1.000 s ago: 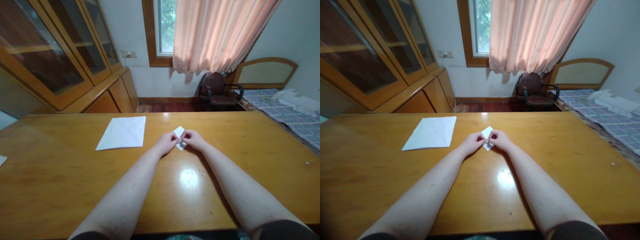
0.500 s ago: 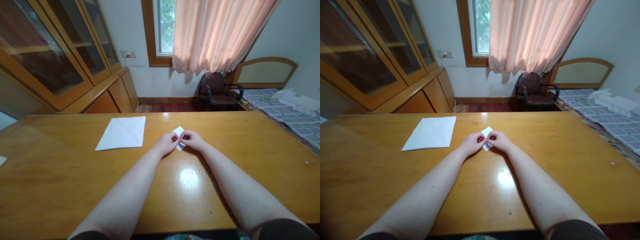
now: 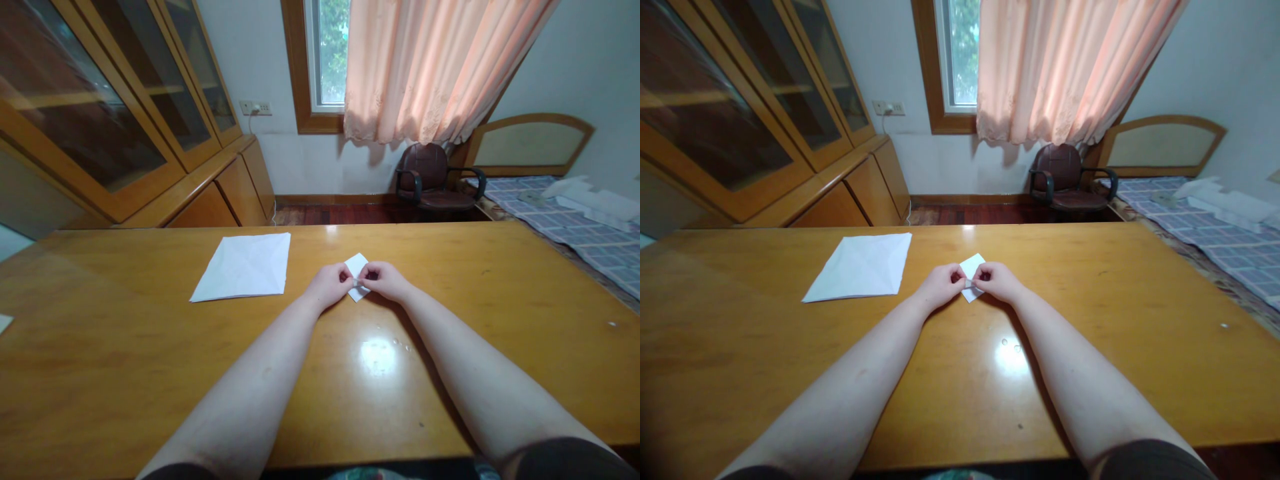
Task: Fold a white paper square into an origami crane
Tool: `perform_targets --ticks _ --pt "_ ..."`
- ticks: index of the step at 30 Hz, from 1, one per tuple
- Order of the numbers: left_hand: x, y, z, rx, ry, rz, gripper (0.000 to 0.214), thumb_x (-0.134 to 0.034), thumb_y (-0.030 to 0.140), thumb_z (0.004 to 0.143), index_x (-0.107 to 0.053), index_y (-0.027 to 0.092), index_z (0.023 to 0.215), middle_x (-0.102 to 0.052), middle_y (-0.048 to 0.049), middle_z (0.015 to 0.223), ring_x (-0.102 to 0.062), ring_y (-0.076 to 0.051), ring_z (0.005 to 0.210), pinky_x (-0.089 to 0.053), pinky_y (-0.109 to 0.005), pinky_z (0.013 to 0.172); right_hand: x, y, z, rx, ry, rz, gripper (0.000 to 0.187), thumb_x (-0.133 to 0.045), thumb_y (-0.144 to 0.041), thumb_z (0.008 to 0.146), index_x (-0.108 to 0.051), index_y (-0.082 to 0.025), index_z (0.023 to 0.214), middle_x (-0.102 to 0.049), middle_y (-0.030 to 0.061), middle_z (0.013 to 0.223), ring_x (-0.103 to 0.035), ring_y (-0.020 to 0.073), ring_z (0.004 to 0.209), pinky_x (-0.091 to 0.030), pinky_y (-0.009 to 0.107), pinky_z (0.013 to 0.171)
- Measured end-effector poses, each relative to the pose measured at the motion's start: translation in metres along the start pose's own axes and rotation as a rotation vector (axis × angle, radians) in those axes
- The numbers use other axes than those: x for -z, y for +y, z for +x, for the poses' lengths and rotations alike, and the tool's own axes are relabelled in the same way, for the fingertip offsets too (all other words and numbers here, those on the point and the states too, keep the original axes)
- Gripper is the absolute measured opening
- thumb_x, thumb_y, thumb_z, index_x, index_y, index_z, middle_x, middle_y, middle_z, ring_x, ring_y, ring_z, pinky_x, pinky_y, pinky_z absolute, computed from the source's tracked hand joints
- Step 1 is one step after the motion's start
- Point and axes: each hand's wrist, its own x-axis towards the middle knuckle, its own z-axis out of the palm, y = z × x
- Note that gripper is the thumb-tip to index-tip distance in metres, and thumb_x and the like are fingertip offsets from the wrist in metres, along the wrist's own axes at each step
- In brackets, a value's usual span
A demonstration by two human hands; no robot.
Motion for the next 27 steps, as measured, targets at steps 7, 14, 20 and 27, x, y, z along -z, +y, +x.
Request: perform_targets --ticks 7,14,20,27 --pt "0.005 -0.005 0.002 -0.002 0.066 -0.023 0.014 -0.052 0.025 0.078 -0.065 0.017 0.078 -0.068 -0.0019 0.077 -0.059 -0.014 0.070 -0.043 -0.024 0.064 0.000 -0.002 0.000 -0.033 0.030 0.015 0.012 -0.062 -0.028 0.070 -0.063 -0.016 0.067 -0.060 0.0003 0.064 -0.050 0.0128 0.062 -0.039 0.024 0.060" --pt "0.004 -0.005 0.002 -0.121 -0.055 0.143 0.023 -0.056 0.037 0.080 -0.068 0.019 0.072 -0.066 -0.0036 0.076 -0.058 -0.016 0.072 -0.043 -0.026 0.068 0.001 -0.001 0.001 -0.045 0.064 -0.044 0.019 -0.061 -0.034 0.073 -0.064 -0.016 0.071 -0.057 -0.0003 0.064 -0.047 0.0119 0.060 -0.036 0.023 0.056" --pt "0.006 -0.009 0.005 -0.006 0.026 0.282 0.025 -0.051 0.033 0.083 -0.066 0.018 0.069 -0.064 -0.0047 0.074 -0.056 -0.017 0.072 -0.041 -0.028 0.067 0.008 0.007 0.004 -0.130 0.137 -0.282 0.019 -0.062 -0.036 0.074 -0.066 -0.018 0.070 -0.060 0.0006 0.065 -0.048 0.0125 0.060 -0.034 0.024 0.056" --pt "0.006 -0.010 0.006 0.123 0.109 0.347 0.023 -0.052 0.033 0.083 -0.068 0.018 0.075 -0.067 -0.0075 0.086 -0.059 -0.020 0.083 -0.043 -0.031 0.077 0.009 0.009 0.005 -0.157 0.130 -0.374 0.019 -0.063 -0.037 0.076 -0.069 -0.020 0.073 -0.064 0.0023 0.072 -0.053 0.0144 0.066 -0.035 0.026 0.059"
